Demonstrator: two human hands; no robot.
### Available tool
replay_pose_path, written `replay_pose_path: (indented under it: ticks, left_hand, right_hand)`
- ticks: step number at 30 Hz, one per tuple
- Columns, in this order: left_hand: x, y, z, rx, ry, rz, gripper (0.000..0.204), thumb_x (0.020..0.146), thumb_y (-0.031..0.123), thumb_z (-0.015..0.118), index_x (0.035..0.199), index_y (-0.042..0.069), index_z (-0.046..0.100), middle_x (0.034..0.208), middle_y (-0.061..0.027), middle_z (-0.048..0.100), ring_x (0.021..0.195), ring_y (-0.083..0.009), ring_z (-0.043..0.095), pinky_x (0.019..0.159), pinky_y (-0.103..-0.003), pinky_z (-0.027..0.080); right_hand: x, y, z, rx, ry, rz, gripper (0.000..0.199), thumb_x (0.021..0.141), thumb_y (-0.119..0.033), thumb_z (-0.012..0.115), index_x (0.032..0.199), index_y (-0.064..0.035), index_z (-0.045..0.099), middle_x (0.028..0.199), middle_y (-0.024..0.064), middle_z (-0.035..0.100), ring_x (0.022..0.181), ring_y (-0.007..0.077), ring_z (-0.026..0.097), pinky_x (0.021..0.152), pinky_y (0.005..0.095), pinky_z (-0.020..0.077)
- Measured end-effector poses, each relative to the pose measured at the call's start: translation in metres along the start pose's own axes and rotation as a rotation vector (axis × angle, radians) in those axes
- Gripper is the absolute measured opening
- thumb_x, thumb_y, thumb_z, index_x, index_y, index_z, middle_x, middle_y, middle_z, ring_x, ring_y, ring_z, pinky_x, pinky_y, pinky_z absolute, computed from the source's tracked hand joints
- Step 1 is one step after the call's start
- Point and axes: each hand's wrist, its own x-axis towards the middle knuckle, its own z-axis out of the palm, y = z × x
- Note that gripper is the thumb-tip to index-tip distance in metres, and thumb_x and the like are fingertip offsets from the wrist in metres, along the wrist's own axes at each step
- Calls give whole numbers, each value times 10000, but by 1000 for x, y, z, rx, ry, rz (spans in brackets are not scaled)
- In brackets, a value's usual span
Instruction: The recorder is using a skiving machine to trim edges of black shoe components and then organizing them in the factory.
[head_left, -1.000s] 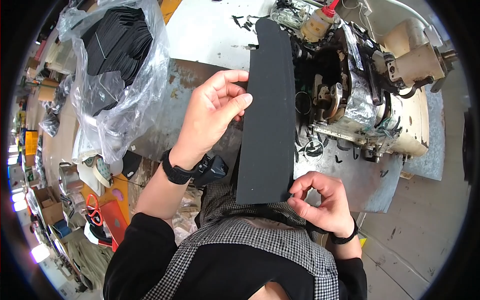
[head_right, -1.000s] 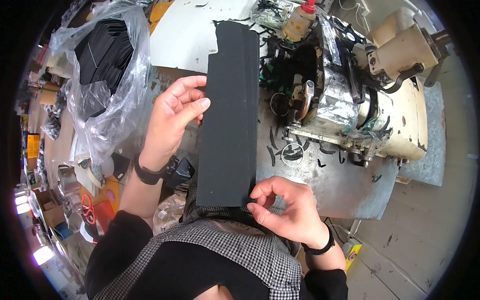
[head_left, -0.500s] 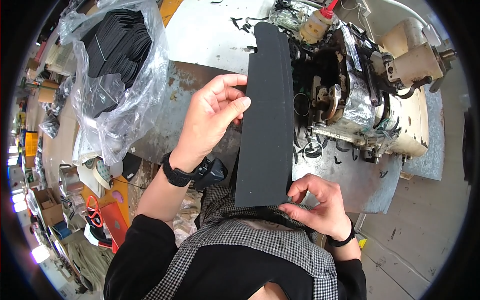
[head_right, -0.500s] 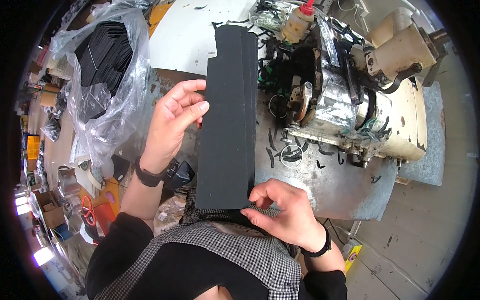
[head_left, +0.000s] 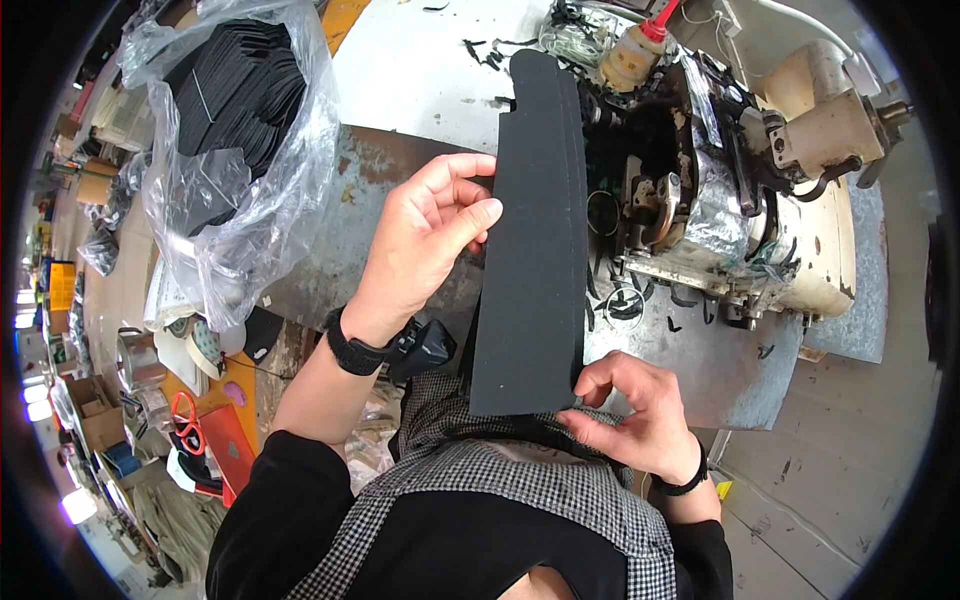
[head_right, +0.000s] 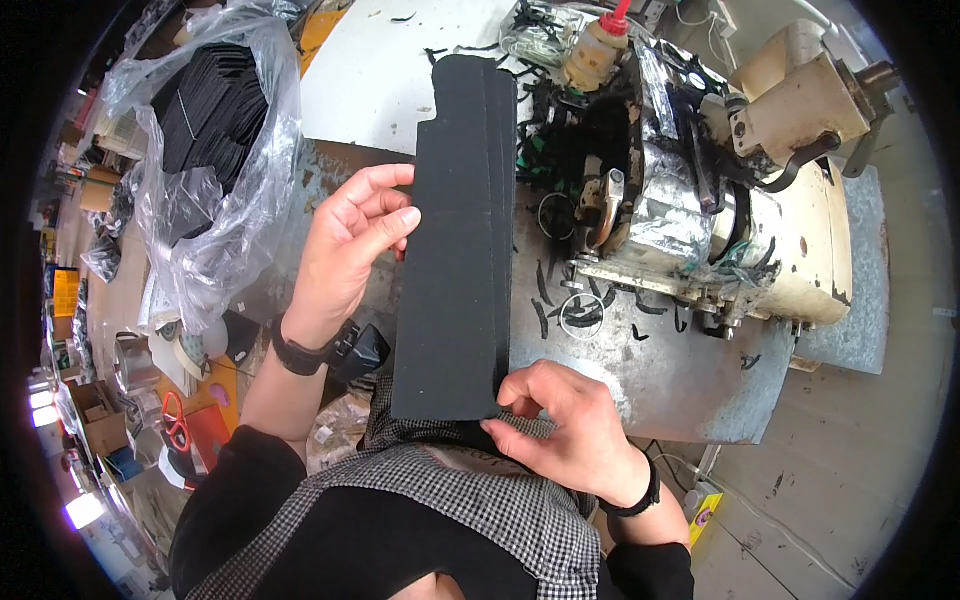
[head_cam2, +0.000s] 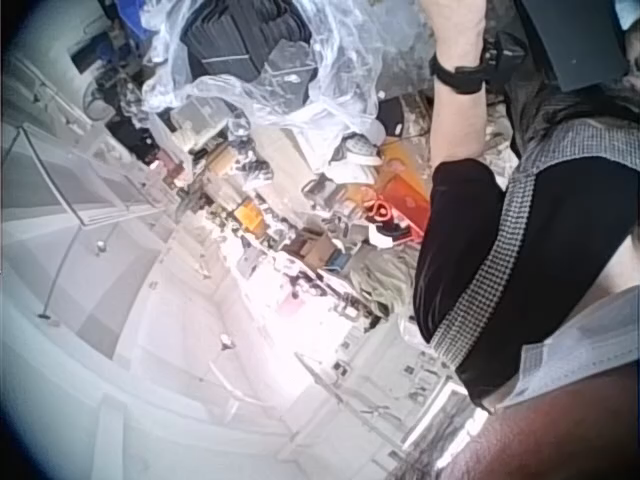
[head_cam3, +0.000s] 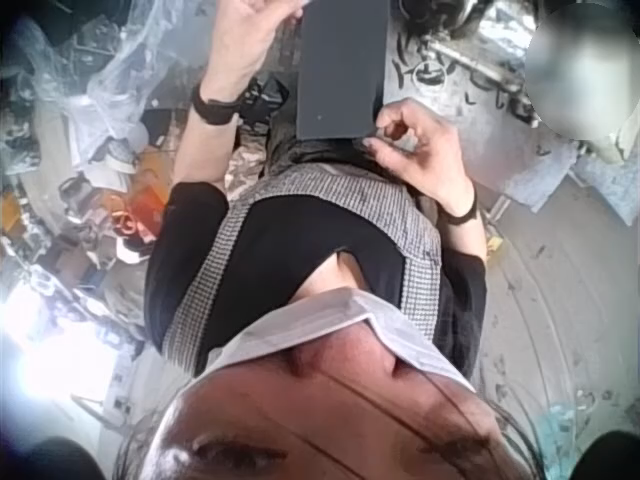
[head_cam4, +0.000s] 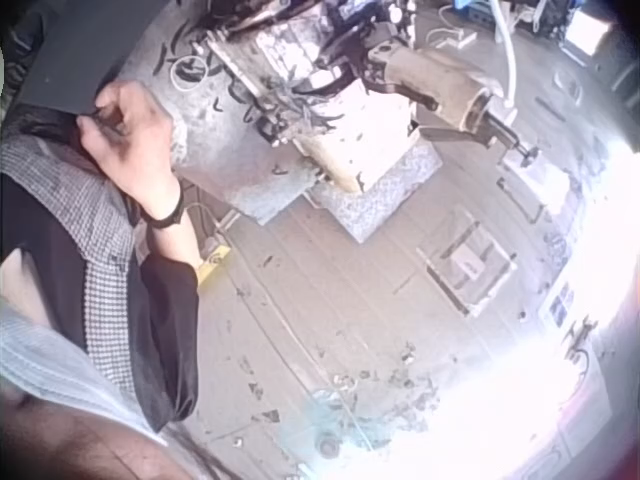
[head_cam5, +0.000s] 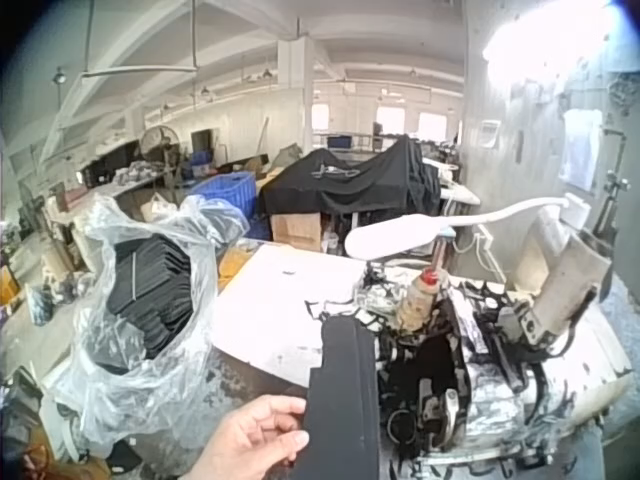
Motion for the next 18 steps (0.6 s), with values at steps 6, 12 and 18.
replay_pose_path:
  ticks: [6, 12, 18]
  left_hand:
    - [1, -2, -1, -11, -20, 33, 305, 890, 33, 615, 1189, 19, 559, 873, -16, 640, 723, -43, 574, 641, -191, 474]
    - [1, -3, -2, -3, -12, 36, 310, 888, 46, 622, 1190, 18, 557, 875, -20, 641, 722, -47, 576, 640, -195, 474]
    - [2, -6, -3, -36, -13, 16, 320, 882, 54, 632, 1191, 19, 556, 873, -18, 637, 718, -50, 572, 634, -199, 468]
  right_hand:
    - [0, 1, 0, 17, -9, -3, 258, 686, -103, 826, 831, -56, 618, 727, 28, 605, 623, 109, 588, 583, 241, 472]
    - [2, 1, -1, -5, -37, -44, 261, 699, -54, 787, 851, -52, 576, 746, 37, 573, 623, 132, 590, 559, 251, 492]
    - [2, 3, -1, -6, -38, -39, 275, 694, -63, 796, 848, -53, 568, 758, 35, 577, 632, 126, 594, 569, 247, 494]
